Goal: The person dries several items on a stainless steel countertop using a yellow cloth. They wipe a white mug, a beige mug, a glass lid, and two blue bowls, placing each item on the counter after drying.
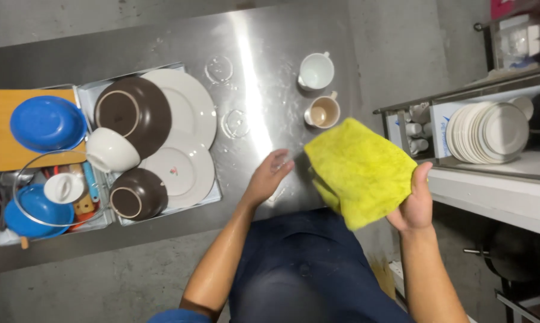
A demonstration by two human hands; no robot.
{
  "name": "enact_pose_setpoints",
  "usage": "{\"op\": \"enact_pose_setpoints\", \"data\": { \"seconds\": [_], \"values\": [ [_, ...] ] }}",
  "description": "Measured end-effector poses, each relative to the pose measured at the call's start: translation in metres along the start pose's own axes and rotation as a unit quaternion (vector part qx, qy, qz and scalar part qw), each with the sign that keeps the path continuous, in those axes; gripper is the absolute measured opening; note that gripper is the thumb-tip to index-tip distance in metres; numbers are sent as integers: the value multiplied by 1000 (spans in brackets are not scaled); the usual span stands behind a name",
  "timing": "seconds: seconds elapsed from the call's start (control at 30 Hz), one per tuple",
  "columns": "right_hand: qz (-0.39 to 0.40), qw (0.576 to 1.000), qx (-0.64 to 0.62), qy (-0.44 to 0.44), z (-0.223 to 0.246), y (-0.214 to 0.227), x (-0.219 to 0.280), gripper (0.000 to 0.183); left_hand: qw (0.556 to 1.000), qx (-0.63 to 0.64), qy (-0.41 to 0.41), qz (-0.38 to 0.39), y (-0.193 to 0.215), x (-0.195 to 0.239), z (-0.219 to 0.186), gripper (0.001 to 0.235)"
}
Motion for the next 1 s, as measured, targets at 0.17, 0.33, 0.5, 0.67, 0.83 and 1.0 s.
{"op": "enact_pose_setpoints", "data": {
  "seconds": [0.17, 0.33, 0.5, 0.67, 0.83, 1.0],
  "values": [
    [127, 988, -76, -52, -38, -39, -16, 78, 861, 491, 0, 132, 5, 54, -76, 71],
    [52, 985, 162, 31, -63, -78, -20, 79, 824, 565, -6, 35, 33, 78, -123, 53],
    [177, 627, 564, 508, -43, -157, 21, 85, 753, 656, -48, 26, 74, 102, -160, 46],
    [242, 642, 558, 466, -66, -152, 19, 41, 733, 674, -73, 51, 88, 120, -161, 49],
    [285, 885, 227, 289, -75, -128, 7, 16, 784, 608, -119, -12, 108, 136, -142, 65],
    [142, 976, 53, 155, -65, -124, 9, 31, 924, -14, -356, -139, 121, 154, -183, 120]
  ]
}}
Point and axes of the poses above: each hand's wrist, its own x-axis away from the middle knuckle, its own y-axis out of the back of the hand, z = x × y, the point moved 3 cm from there along -x, towards the middle knuckle, and after that the axes turned 6 degrees about -y, right-handed, at the moved point
